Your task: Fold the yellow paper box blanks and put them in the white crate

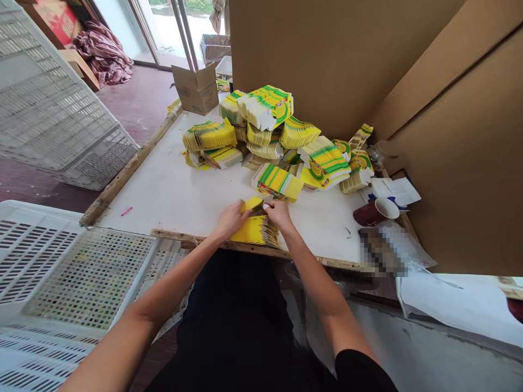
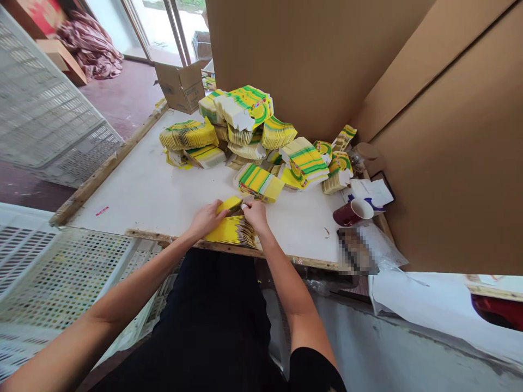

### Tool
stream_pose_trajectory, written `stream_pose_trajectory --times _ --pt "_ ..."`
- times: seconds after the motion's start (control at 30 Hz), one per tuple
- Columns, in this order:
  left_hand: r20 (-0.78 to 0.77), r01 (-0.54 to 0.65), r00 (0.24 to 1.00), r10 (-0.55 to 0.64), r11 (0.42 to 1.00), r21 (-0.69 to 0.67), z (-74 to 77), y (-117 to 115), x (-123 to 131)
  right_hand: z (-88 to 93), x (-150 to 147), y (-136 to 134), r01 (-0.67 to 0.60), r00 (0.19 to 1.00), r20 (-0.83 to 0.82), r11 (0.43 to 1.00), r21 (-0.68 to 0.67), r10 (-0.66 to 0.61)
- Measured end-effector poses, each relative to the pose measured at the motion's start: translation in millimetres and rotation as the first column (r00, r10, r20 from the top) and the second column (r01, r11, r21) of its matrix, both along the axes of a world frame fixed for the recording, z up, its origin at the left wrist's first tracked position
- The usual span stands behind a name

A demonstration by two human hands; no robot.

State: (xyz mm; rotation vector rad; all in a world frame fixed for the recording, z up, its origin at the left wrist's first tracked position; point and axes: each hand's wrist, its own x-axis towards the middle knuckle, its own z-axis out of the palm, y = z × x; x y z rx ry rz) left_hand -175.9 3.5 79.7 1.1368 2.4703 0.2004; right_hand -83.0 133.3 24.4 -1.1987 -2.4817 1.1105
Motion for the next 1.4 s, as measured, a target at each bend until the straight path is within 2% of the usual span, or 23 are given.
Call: stream_pose_trajectory --times 0.2,0.47,0.73,0.97,1.07,1.17,1.27,1.4 --pt "-0.001 0.011 1.000 -0.011 0.999 -0.035 4.6 -0.4 -4.6 -6.0 -11.4 -7.1 -0.050 0.998 -0.049 0.995 -0.091 0.045" --pt "0.011 -0.022 1.000 0.021 1.000 0.013 -0.8 -1.2 -1.6 -3.7 -2.0 10.8 -0.031 0.999 -0.015 0.990 -0.138 0.029" --pt "0.050 0.047 0.998 -0.048 0.999 0.007 1.9 -1.2 -11.0 -6.8 -11.2 -6.7 -0.034 0.999 -0.035 0.981 -0.189 0.028" --pt "0.063 0.012 0.998 -0.016 0.997 0.072 -4.2 -2.3 -10.8 6.1 12.2 7.7 0.058 0.997 -0.056 0.997 -0.048 -0.061" --pt "0.116 -0.005 0.993 -0.008 0.994 0.109 -4.1 -2.0 -13.5 8.0 24.2 11.7 -0.001 0.994 -0.105 0.999 -0.037 -0.003" --pt "0.174 -0.059 0.984 0.039 0.992 0.110 -1.4 -0.2 -15.7 6.1 35.1 14.4 -0.066 0.988 -0.145 0.994 -0.088 0.053" --pt "0.175 -0.077 0.983 0.064 0.995 0.071 1.6 3.1 -16.9 4.4 46.3 17.9 -0.158 0.976 -0.185 0.958 -0.237 0.115" --pt "0.135 -0.071 0.989 0.067 0.997 0.022 2.1 7.7 -17.2 5.9 60.1 21.5 -0.381 0.919 -0.281 0.809 -0.447 0.278"
